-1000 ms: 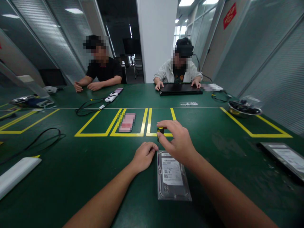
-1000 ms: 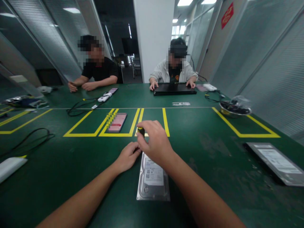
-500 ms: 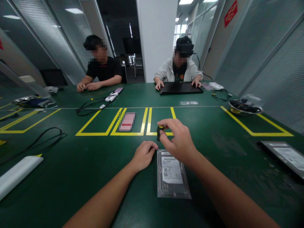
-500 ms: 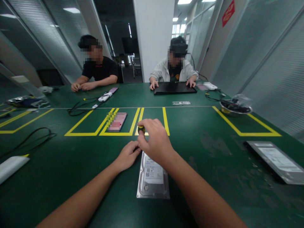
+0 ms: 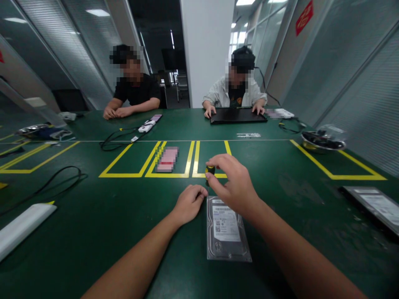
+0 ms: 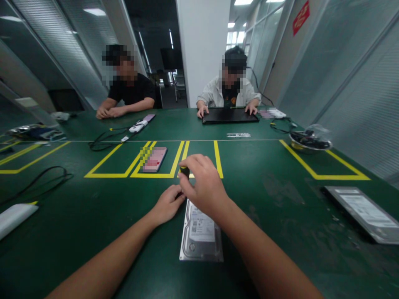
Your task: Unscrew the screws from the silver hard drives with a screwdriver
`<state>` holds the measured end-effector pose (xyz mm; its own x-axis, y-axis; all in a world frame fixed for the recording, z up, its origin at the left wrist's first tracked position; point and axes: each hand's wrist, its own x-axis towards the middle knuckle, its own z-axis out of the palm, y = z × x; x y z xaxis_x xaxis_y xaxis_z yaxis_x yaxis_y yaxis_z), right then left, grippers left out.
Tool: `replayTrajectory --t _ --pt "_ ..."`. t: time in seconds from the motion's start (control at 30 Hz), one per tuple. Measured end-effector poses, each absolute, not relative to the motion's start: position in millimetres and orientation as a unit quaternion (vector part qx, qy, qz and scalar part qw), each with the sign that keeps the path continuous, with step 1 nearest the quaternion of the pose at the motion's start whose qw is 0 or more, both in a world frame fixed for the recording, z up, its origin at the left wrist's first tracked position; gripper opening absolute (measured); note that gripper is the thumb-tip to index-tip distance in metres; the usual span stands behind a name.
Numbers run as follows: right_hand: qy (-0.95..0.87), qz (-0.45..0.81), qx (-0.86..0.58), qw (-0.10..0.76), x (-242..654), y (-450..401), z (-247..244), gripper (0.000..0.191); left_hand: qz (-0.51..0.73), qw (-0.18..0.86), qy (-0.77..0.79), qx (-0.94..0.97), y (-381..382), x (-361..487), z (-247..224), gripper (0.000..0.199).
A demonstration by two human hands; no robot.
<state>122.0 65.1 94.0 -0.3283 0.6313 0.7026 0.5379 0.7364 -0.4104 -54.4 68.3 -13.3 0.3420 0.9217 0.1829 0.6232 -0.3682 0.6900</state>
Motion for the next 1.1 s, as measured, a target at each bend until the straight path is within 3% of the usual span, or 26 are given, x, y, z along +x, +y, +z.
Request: replayTrajectory --t 0.17,0.37,1.1 --pt "-0.812 0.043 -0.370 0.449 122.2 65.5 95.1 0.006 0.291 0.264 0.495 0.775 67.3 -55.1 -12.7 0.015" --pt "-0.806 0.025 -0.374 0.458 122.1 65.4 94.9 0.019 0.294 0.265 0.494 0.774 68.0 -55.5 -14.4 0.014" --pt "-0.797 0.018 -0.375 0.473 121.5 65.3 93.9 0.006 0.297 0.261 0.498 0.772 66.7 -54.0 -12.7 0.013"
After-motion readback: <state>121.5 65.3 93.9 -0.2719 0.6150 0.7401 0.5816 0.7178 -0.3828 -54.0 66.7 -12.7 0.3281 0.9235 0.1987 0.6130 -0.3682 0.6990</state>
